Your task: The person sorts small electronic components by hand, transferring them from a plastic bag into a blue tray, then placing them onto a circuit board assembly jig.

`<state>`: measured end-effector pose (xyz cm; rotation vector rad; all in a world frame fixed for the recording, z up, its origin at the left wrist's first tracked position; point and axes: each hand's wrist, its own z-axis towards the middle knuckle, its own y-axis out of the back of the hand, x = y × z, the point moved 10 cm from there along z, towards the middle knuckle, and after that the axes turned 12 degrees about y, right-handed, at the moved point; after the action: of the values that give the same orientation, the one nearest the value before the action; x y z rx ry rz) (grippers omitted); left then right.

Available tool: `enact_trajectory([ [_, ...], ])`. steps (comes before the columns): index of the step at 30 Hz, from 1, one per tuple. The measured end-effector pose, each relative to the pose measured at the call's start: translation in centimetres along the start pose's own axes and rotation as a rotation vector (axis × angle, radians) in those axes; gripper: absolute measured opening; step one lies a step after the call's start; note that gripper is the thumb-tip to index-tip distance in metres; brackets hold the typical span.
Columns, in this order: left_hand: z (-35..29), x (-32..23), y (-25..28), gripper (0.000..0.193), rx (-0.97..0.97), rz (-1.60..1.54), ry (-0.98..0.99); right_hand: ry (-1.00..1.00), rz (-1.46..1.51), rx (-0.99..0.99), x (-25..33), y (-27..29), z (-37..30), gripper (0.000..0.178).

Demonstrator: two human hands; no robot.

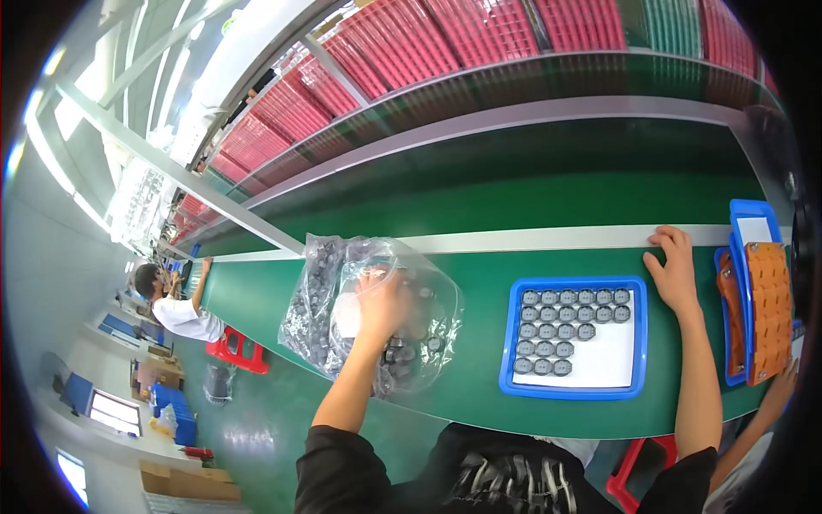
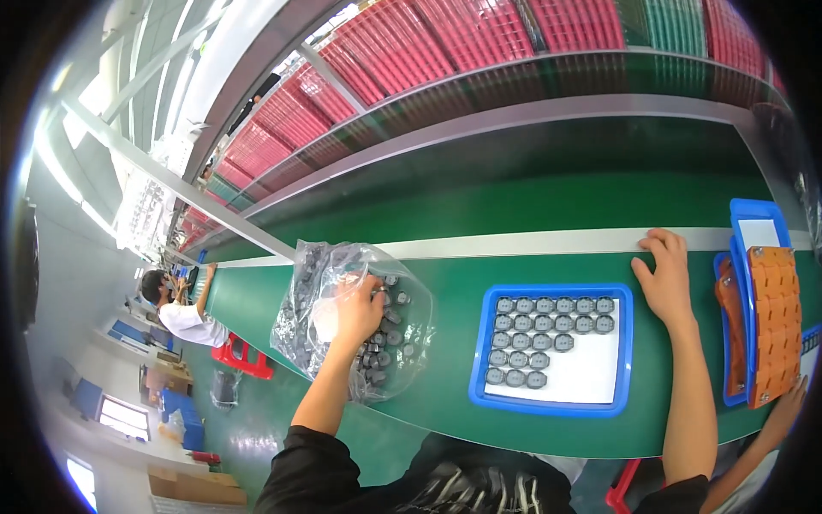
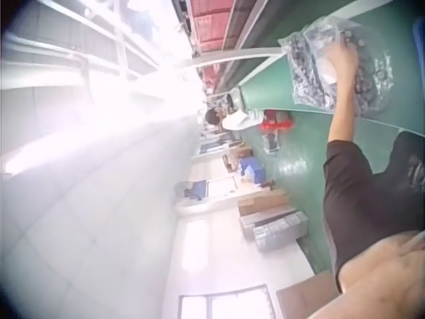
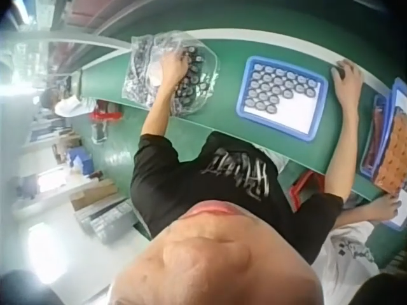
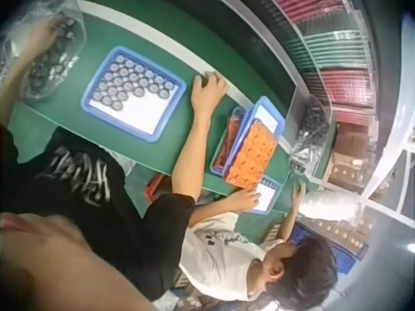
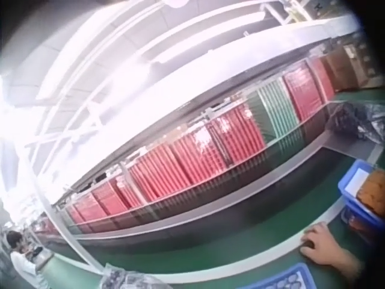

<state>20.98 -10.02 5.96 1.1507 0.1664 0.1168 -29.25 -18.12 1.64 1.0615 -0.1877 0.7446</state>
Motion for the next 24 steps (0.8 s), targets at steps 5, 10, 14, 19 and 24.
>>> enact_trajectory([
  [5,0.3,0.6,0.0,0.017,0.123,-0.212,0.068,-0.025,-0.011,0.01,-0.5,0.1,-0.6,0.028],
  [10,0.3,2.2,0.5,0.019,0.074,-0.268,0.197,-0.017,-0.008,0.022,-0.2,-0.2,-0.1,0.026],
  [14,-0.6,3.0,2.6,0.015,-0.02,-0.429,0.25,0.019,-0.006,-0.001,0.3,0.4,0.3,0.026],
  [19,-2.4,1.9,2.4,0.012,-0.051,-0.78,0.331,0.013,0.278,-0.236,3.0,2.6,-0.4,0.025],
  [24,-5.3,-8.3,5.5,0.016,0.181,-1.574,0.27,-0.252,1.226,0.13,20.6,-3.0,-2.1,0.044],
])
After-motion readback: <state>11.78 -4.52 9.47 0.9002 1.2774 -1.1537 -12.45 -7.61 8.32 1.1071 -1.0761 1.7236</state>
